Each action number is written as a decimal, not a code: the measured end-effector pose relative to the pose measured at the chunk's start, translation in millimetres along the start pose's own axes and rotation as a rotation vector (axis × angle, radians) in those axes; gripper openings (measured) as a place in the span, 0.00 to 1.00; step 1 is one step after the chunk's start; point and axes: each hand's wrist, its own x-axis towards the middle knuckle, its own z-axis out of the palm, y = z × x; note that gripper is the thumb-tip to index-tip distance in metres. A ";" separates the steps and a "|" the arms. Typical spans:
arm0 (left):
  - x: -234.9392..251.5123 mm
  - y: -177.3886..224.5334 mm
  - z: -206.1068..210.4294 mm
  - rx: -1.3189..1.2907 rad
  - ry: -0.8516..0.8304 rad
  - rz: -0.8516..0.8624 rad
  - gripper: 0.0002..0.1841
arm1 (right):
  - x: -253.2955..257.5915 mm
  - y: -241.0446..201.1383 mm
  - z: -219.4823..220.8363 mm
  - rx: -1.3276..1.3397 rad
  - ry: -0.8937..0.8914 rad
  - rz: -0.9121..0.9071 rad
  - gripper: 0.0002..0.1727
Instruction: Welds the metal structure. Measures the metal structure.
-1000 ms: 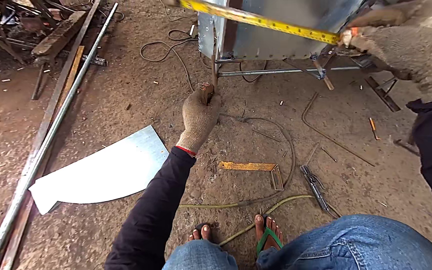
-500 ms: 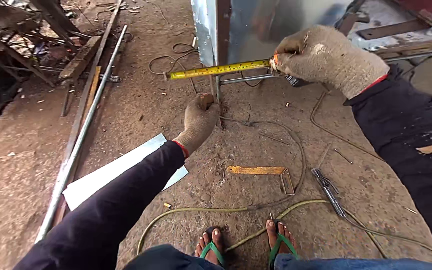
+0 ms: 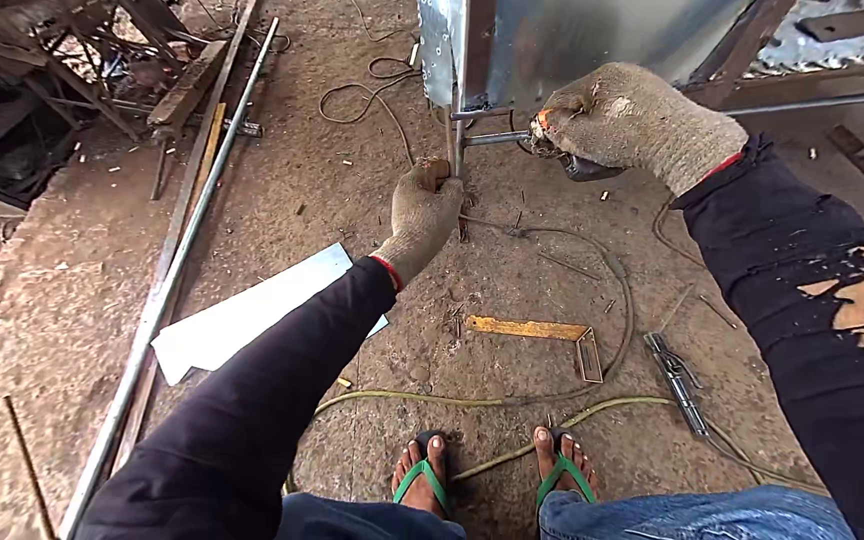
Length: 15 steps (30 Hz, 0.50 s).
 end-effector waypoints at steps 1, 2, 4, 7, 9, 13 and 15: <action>-2.2 2.3 0.8 -0.095 0.026 -0.061 0.09 | 2.4 -5.4 5.5 0.042 0.002 -0.007 0.20; -6.3 7.7 -0.4 -0.182 0.057 -0.136 0.09 | 5.1 -11.7 11.3 0.107 0.009 -0.014 0.19; -26.3 25.4 -7.1 -0.268 0.065 -0.247 0.10 | 6.5 -24.2 24.6 0.292 0.020 -0.073 0.16; -37.2 40.3 -8.0 -0.551 -0.090 -0.267 0.20 | -8.0 -73.7 17.9 0.551 -0.094 0.044 0.11; -26.2 39.9 -11.2 -0.667 -0.224 -0.336 0.23 | -17.6 -97.3 9.5 0.584 -0.172 0.170 0.11; -20.8 46.3 -20.7 -0.665 -0.239 -0.333 0.14 | -2.2 -62.6 42.0 0.560 -0.045 -0.089 0.19; -20.9 49.4 -23.3 -0.647 -0.226 -0.271 0.12 | -3.0 -58.7 42.0 0.570 -0.057 -0.122 0.20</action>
